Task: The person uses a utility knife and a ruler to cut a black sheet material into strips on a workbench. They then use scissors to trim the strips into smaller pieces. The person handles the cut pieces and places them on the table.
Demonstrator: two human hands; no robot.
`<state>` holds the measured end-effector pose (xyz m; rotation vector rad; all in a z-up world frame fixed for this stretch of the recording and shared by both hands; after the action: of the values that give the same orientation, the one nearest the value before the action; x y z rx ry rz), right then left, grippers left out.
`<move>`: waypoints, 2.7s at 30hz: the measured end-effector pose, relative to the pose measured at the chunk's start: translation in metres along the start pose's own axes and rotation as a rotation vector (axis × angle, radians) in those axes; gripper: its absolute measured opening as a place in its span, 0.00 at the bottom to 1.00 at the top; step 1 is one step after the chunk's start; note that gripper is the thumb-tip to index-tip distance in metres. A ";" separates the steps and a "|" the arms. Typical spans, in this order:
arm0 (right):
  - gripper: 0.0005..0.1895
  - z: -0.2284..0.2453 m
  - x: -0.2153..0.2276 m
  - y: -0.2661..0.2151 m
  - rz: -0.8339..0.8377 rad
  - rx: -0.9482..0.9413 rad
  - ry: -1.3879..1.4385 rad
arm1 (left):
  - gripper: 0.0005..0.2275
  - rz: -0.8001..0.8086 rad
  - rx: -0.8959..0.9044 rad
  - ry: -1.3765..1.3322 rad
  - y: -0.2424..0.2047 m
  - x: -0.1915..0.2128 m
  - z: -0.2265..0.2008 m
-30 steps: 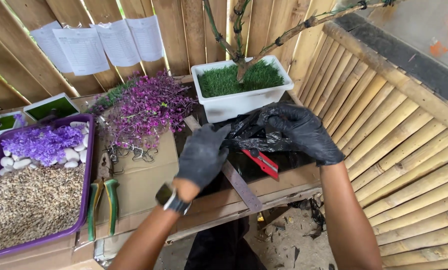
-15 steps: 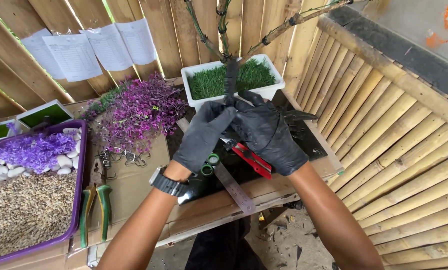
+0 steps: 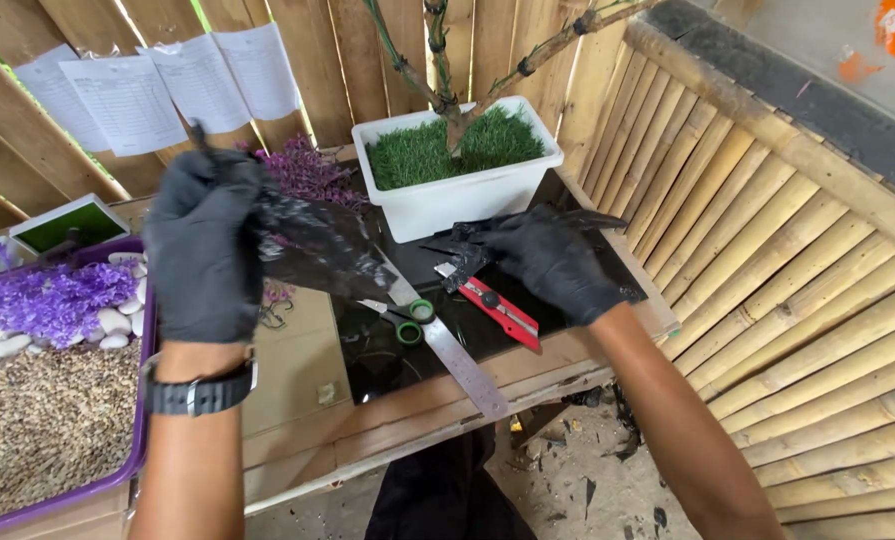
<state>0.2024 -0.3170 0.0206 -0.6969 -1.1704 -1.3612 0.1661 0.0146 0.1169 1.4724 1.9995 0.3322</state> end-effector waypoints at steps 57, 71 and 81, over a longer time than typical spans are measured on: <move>0.13 0.063 0.029 -0.012 -0.206 0.062 0.851 | 0.13 0.252 0.278 -0.222 -0.037 -0.065 0.011; 0.09 0.016 0.021 -0.026 -0.236 0.139 0.682 | 0.09 0.047 0.289 -0.203 -0.028 0.005 0.037; 0.09 0.055 0.053 -0.044 -0.116 -0.102 0.708 | 0.10 -0.014 0.213 -0.180 -0.013 0.056 0.042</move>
<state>0.1386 -0.2928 0.0759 -0.1745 -0.5809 -1.5903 0.1720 0.0556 0.0583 1.5563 1.9445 -0.0208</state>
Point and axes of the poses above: each hand's wrist, its own y-axis towards the middle knuckle, its own x-axis out of the back of the hand, z = x × y, the point moved 2 cm from there along y, towards the middle knuckle, and after that the axes turned 13 degrees about -x, right-handed, at the moved point
